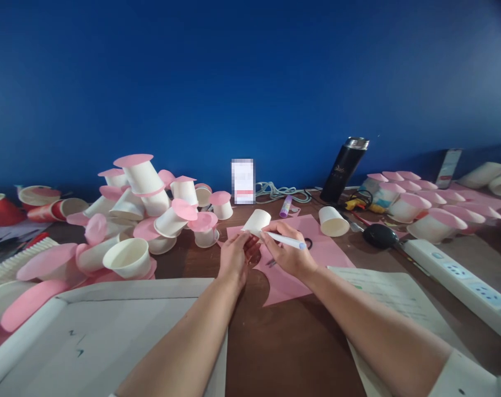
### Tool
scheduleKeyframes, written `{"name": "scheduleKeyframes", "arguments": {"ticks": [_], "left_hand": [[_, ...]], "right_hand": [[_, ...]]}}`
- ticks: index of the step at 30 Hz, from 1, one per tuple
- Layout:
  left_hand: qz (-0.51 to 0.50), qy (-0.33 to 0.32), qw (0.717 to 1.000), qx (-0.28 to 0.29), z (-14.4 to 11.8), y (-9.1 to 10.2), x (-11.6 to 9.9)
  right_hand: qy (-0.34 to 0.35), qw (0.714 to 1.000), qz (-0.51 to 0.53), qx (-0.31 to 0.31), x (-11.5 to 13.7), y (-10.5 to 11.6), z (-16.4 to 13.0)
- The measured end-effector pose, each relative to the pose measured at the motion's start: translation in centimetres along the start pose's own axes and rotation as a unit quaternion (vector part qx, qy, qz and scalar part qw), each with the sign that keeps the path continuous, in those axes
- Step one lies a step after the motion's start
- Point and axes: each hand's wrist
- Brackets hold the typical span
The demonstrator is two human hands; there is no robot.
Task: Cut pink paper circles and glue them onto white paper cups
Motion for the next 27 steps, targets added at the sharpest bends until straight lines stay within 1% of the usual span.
{"name": "scheduleKeyframes", "arguments": {"ticks": [2,3,8,13,19,22,27], "left_hand": [[-0.006,-0.001,1.000,-0.003,0.06,0.03,0.00],[-0.008,-0.001,1.000,-0.004,0.08,0.03,0.00],[-0.002,0.002,1.000,0.003,0.14,0.13,0.03],[-0.021,0.019,1.000,0.001,0.26,0.21,0.03],[-0.032,0.042,0.999,-0.009,0.25,0.10,-0.06],[-0.028,0.041,0.999,-0.008,0.24,0.11,-0.06],[-0.015,0.024,0.999,0.015,0.31,0.20,0.13]], "right_hand": [[0.012,1.000,0.003,0.027,0.10,0.01,-0.05],[0.015,0.999,0.000,0.030,0.14,0.02,-0.06],[0.002,1.000,-0.008,-0.013,-0.04,0.07,0.05],[0.005,1.000,0.014,0.003,-0.05,0.03,0.00],[-0.007,1.000,0.008,-0.001,0.11,0.06,-0.08],[-0.004,1.000,0.007,-0.001,-0.02,0.03,-0.09],[0.004,1.000,0.004,-0.004,-0.33,-0.11,-0.09]]}}
Point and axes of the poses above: each hand's wrist, its own z-axis towards the middle knuckle, its own y-axis out of the back of the hand, x = y × z
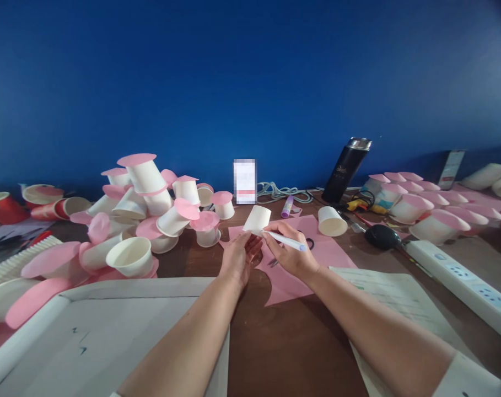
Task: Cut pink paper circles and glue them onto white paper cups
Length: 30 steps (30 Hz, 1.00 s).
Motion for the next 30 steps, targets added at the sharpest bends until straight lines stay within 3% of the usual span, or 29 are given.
{"name": "scheduleKeyframes", "arguments": {"ticks": [8,16,30], "left_hand": [[0.013,-0.014,1.000,0.000,-0.20,-0.13,0.28],[0.057,-0.013,0.997,0.046,0.09,0.21,0.55],[0.068,-0.041,0.997,0.025,-0.05,0.09,0.47]], "right_hand": [[0.015,1.000,-0.008,0.006,-0.13,-0.09,-0.10],[0.010,1.000,-0.006,0.013,-0.02,-0.12,-0.09],[0.005,0.999,0.010,0.049,0.33,-0.02,-0.18]]}}
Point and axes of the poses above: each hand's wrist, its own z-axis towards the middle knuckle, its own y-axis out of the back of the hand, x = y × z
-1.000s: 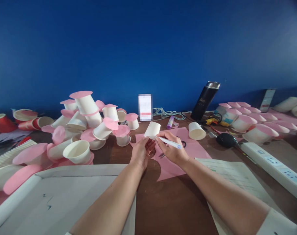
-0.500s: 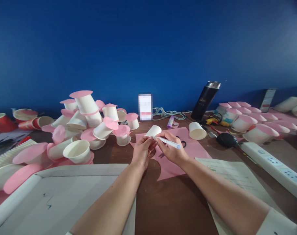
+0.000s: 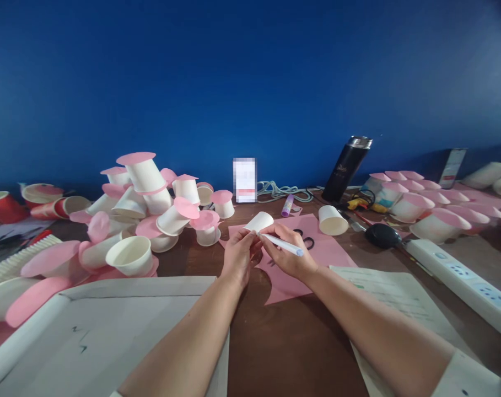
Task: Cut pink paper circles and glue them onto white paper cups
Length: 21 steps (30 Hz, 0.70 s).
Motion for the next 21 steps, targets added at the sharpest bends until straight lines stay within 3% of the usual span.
{"name": "scheduleKeyframes", "arguments": {"ticks": [11,21], "left_hand": [[0.030,0.011,0.999,0.003,-0.15,-0.03,0.03],[0.026,0.002,1.000,-0.005,-0.19,-0.14,-0.10]], "right_hand": [[-0.004,0.999,-0.040,-0.030,-0.34,-0.21,0.04],[-0.007,0.999,-0.035,0.001,0.16,0.06,0.03]]}}
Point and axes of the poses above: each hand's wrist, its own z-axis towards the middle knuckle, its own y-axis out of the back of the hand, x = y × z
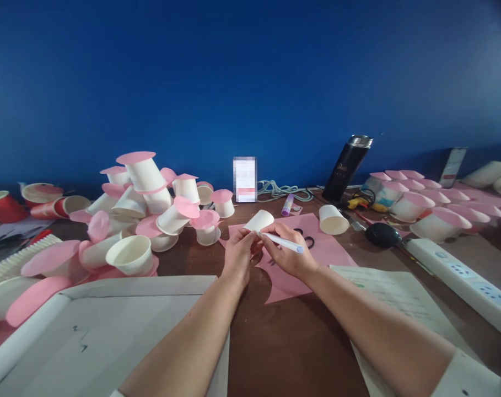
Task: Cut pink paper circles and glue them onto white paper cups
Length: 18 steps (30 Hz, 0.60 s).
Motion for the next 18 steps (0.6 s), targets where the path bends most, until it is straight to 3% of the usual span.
{"name": "scheduleKeyframes", "arguments": {"ticks": [5,18], "left_hand": [[-0.003,0.001,1.000,-0.001,-0.07,-0.08,0.00],[0.014,0.002,1.000,-0.013,0.16,-0.04,0.01]], "right_hand": [[-0.001,1.000,-0.014,-0.026,-0.22,-0.12,-0.02],[-0.003,0.999,0.034,0.014,0.08,0.05,-0.05]]}}
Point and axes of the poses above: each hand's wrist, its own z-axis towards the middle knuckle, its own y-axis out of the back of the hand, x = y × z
